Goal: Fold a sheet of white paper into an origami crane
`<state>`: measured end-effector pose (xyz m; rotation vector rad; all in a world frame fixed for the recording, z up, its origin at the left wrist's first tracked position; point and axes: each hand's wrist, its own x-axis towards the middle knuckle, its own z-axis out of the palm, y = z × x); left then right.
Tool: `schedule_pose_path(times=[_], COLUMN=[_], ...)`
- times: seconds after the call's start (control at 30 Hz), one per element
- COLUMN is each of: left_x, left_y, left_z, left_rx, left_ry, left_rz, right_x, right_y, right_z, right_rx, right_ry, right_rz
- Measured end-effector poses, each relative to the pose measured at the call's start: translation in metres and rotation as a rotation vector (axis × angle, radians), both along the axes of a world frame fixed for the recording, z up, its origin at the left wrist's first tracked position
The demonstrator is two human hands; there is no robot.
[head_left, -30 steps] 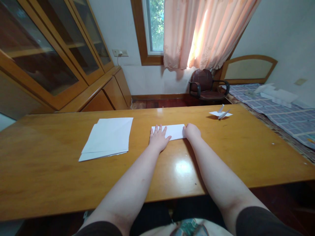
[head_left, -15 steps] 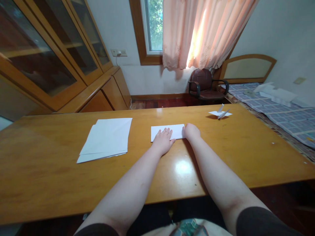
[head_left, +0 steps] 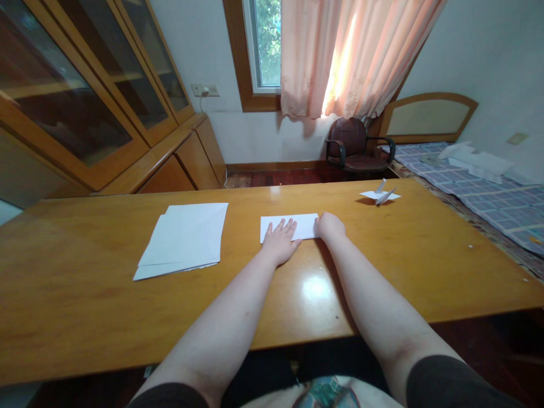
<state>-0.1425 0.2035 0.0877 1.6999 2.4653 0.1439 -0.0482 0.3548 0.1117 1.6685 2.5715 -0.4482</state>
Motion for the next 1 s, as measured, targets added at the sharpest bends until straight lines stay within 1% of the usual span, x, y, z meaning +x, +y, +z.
schedule_pose_path(times=[0.13,0.23,0.47,0.83,1.0], left_x=[-0.0065,-0.008,-0.0064,-0.0069,-0.0078], left_y=[-0.0007,-0.001,-0.0021,-0.0002,-0.0002], left_z=[0.0003,-0.0012,-0.0034,0.0012,0.001], left_rx=[0.002,0.001,0.013,-0.027,-0.018], left_ry=[-0.004,0.012,0.026,0.005,-0.002], left_rz=[0.098,0.135,0.145,0.15,0.14], right_x=[0.0004,0.0008,0.0012,0.0027,0.0022], right_y=[-0.0001,-0.0002,-0.0004,-0.001,-0.0019], right_z=[0.0002,0.0009,0.0015,0.0014,0.002], right_rx=[0.006,0.001,0.003,0.002,0.008], right_ry=[-0.004,-0.003,-0.006,0.003,0.004], right_rz=[-0.002,0.003,0.015,0.013,0.007])
